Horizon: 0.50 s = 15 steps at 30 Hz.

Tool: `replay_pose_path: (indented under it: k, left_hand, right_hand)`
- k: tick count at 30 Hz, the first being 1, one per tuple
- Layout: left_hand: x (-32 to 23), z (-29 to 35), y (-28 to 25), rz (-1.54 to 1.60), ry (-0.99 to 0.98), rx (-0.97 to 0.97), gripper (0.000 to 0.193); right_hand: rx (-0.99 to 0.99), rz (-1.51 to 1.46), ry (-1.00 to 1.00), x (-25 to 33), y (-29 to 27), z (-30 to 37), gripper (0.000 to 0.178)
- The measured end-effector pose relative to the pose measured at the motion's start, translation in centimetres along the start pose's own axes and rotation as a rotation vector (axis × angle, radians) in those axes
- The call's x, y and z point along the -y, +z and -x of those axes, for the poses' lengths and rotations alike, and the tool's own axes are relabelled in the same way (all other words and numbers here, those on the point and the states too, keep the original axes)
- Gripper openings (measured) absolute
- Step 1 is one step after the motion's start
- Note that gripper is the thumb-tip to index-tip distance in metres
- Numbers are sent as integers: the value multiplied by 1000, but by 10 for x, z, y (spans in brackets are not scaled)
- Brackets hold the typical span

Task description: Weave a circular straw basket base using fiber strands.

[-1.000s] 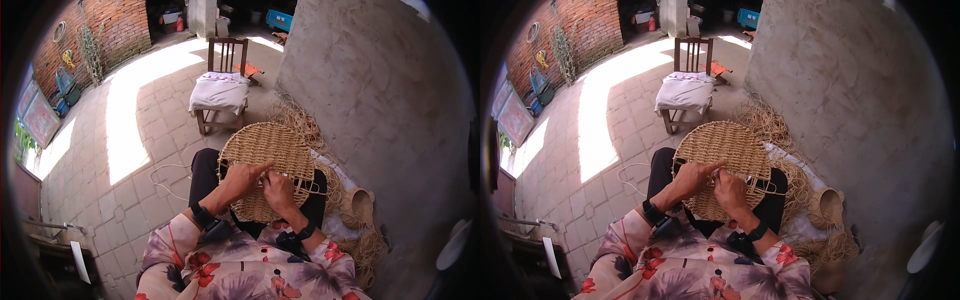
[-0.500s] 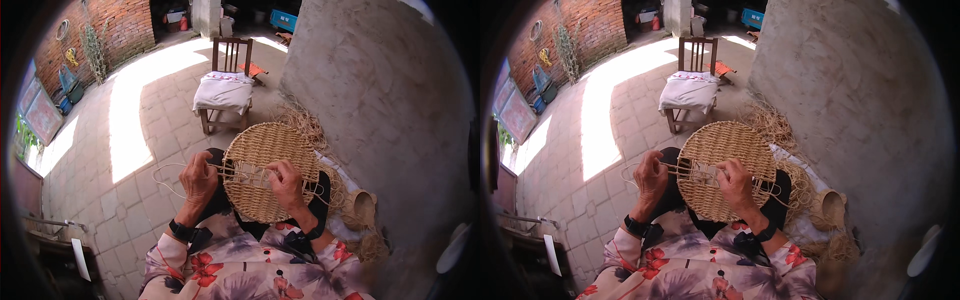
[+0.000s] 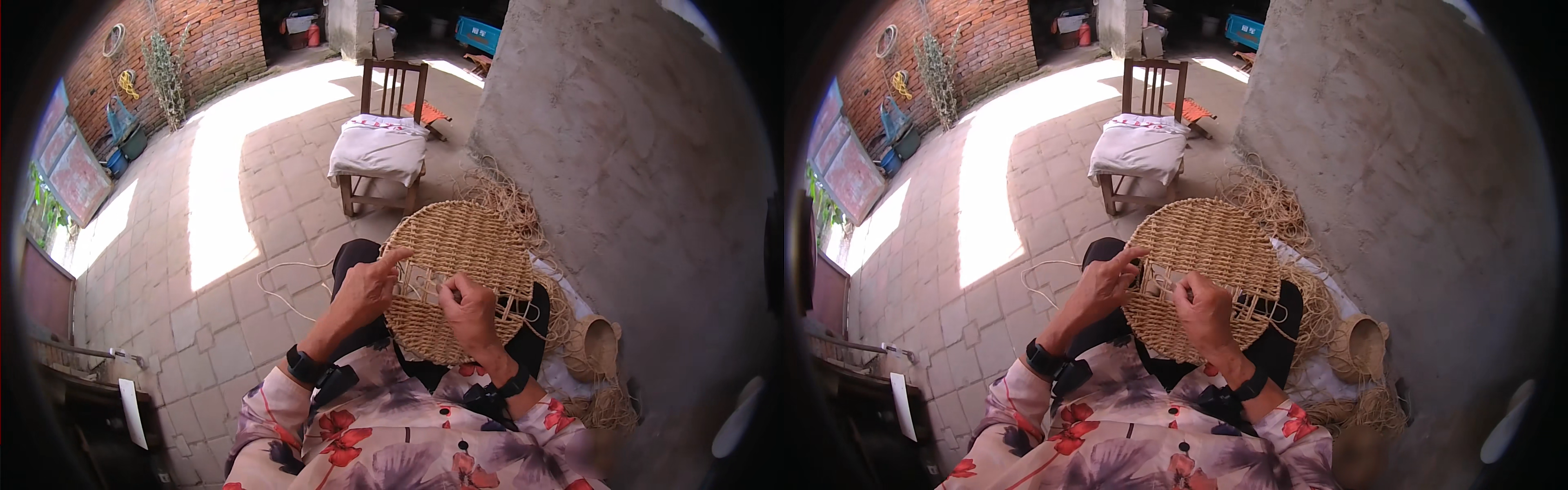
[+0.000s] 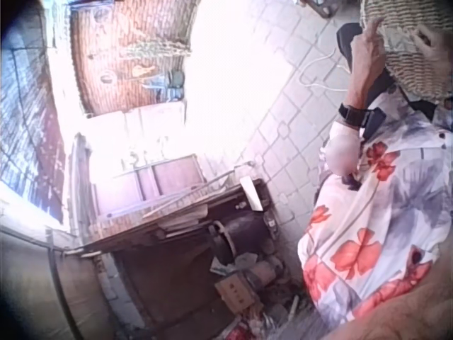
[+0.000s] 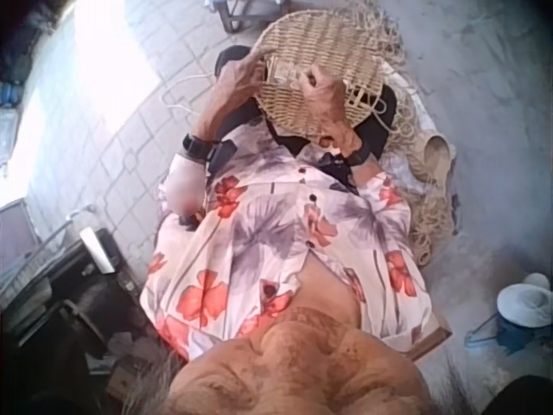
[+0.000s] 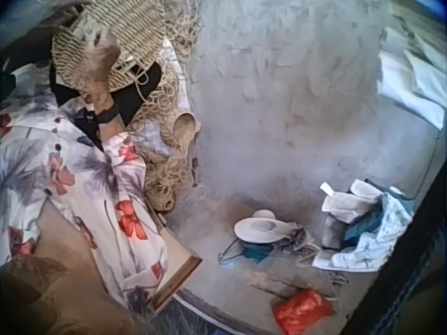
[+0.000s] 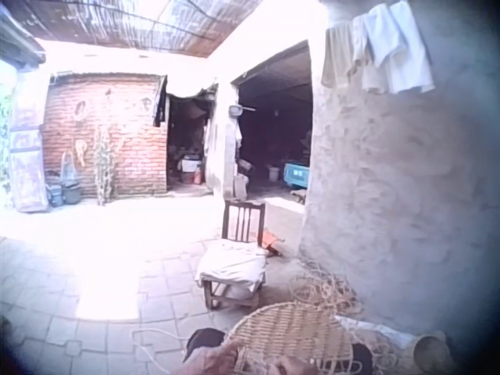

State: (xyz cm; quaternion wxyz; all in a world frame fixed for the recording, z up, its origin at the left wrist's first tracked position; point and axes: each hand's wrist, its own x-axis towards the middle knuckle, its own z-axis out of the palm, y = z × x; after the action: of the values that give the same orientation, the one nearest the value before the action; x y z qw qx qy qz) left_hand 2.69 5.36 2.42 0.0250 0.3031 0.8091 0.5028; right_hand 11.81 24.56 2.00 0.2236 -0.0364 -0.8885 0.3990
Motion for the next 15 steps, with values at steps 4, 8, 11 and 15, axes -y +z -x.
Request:
replay_pose_path:
  k: [4, 8, 11, 15]
  left_hand:
    - [7, -19, 11, -181, 116, 177, 63]
    - [-3, -28, 9, -112, 51, 374, 61]
    - [-18, -24, 2, -345, 56, 309, 55]
    - [-11, -21, -6, -246, 151, 130, 53]
  right_hand:
    - [14, 87, -50, -3, 10, -9, 10]
    - [91, 159, -127, -1, 42, -12, 9]
    - [47, 24, -230, -5, 41, -8, 15]
    - [33, -40, -186, 4, 6, 10, 34]
